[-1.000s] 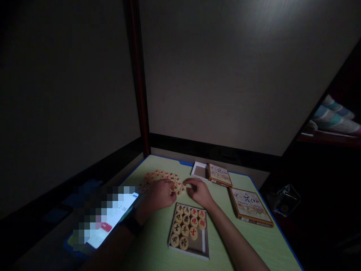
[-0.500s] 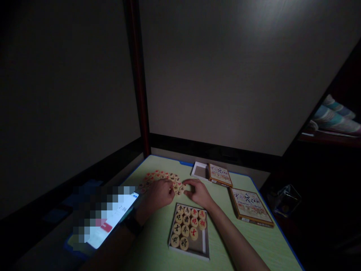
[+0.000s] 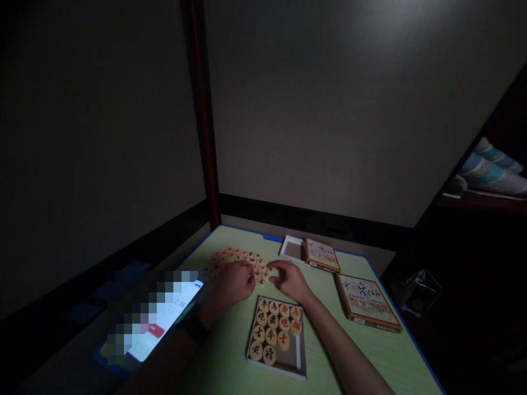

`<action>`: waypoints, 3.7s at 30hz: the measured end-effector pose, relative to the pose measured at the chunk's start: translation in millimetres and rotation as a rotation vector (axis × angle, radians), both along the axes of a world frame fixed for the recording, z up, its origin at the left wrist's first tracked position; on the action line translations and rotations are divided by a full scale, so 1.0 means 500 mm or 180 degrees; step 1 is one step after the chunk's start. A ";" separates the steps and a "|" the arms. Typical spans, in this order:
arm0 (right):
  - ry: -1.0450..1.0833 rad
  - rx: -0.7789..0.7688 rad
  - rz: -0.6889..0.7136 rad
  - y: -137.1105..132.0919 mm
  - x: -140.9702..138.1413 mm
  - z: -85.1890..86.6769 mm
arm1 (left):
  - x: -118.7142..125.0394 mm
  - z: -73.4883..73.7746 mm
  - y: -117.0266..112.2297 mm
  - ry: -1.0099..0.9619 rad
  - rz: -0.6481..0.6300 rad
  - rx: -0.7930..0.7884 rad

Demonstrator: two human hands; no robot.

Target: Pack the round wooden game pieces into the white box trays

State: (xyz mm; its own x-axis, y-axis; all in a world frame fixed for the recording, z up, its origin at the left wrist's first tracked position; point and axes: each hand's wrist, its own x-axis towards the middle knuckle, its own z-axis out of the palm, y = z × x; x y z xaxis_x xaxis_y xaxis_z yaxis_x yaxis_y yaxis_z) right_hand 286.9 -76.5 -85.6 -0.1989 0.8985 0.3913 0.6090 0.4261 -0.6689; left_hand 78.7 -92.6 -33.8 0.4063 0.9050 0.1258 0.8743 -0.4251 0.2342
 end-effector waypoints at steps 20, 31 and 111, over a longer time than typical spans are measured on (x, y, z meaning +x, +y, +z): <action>0.0051 -0.0116 -0.0105 -0.004 -0.005 0.006 | 0.000 -0.009 0.002 -0.0059 -0.0052 0.0180; 0.0083 -0.0246 -0.0178 0.000 -0.001 -0.001 | -0.002 -0.010 0.002 -0.0067 -0.0150 0.0160; -0.0489 0.0103 -0.0126 -0.054 0.017 0.132 | 0.049 -0.005 -0.074 -0.0514 -0.1338 0.0233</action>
State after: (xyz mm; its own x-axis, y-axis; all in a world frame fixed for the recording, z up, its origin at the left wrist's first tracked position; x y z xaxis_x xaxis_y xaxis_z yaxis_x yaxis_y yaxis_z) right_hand 295.6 -103.3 -19.4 -0.2234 0.8942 0.3878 0.7199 0.4197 -0.5529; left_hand 103.1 -129.5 -36.2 0.7063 0.6522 0.2754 0.5771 -0.7557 0.3095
